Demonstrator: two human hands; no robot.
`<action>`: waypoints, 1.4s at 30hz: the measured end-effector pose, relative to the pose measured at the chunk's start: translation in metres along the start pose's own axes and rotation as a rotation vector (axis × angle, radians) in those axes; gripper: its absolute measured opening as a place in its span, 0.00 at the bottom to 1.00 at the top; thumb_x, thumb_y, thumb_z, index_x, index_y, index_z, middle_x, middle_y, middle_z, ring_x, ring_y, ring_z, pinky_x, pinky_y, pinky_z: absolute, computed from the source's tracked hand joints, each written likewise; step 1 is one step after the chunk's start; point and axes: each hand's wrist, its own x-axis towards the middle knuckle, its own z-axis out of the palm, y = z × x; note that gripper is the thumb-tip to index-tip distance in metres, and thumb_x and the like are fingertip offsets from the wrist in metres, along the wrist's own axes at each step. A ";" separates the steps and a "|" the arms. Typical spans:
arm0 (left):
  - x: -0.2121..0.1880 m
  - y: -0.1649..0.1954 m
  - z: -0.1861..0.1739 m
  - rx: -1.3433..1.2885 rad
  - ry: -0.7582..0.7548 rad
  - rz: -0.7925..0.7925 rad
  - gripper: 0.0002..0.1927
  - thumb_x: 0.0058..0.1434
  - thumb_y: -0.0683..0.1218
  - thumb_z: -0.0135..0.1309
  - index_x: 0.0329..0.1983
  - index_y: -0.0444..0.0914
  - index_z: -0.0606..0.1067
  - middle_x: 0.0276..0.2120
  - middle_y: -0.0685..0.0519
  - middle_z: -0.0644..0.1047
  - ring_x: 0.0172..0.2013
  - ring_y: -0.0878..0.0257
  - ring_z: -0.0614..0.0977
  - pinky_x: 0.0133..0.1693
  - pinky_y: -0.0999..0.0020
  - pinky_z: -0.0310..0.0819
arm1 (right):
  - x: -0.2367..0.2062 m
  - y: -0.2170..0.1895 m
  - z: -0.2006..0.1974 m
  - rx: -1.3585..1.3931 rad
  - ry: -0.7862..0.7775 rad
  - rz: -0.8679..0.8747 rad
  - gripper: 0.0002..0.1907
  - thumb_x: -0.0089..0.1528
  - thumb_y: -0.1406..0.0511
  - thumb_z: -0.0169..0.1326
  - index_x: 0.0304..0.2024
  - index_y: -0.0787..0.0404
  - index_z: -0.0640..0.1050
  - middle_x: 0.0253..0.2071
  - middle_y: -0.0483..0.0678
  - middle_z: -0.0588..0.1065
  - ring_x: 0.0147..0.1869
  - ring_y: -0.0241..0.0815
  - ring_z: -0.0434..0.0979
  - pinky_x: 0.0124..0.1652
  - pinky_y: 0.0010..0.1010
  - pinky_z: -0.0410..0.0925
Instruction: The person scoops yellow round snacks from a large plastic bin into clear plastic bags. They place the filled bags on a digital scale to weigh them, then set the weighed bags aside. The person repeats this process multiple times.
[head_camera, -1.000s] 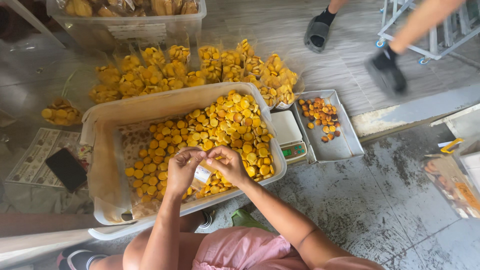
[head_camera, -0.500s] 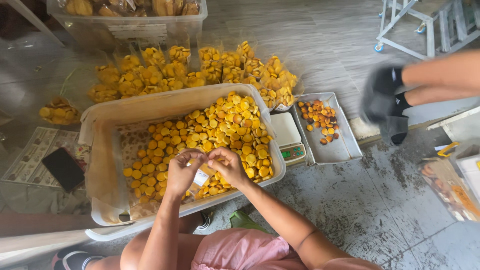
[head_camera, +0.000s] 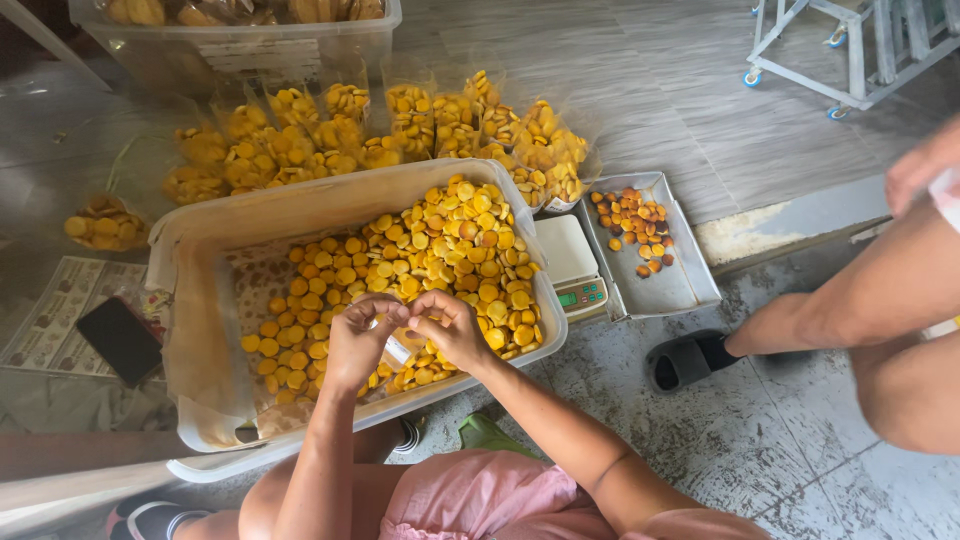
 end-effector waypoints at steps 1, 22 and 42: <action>0.000 0.000 0.000 0.000 -0.002 0.007 0.08 0.60 0.44 0.63 0.36 0.32 0.83 0.40 0.52 0.82 0.42 0.65 0.80 0.49 0.70 0.72 | 0.000 0.001 0.000 -0.001 0.005 0.000 0.04 0.65 0.72 0.55 0.43 0.66 0.75 0.43 0.47 0.78 0.49 0.37 0.80 0.48 0.34 0.79; 0.000 0.002 0.001 -0.041 -0.011 -0.017 0.09 0.59 0.45 0.64 0.34 0.34 0.82 0.41 0.53 0.81 0.43 0.66 0.79 0.52 0.69 0.70 | 0.000 0.008 -0.008 0.001 0.089 0.024 0.03 0.64 0.71 0.54 0.39 0.67 0.76 0.36 0.48 0.78 0.40 0.36 0.79 0.39 0.26 0.73; -0.007 0.012 0.010 0.636 0.341 0.103 0.08 0.64 0.44 0.57 0.36 0.34 0.73 0.40 0.41 0.77 0.38 0.38 0.80 0.40 0.46 0.75 | 0.025 -0.008 0.017 -0.350 -0.026 -0.105 0.09 0.65 0.77 0.46 0.41 0.66 0.79 0.36 0.44 0.73 0.36 0.32 0.78 0.34 0.26 0.76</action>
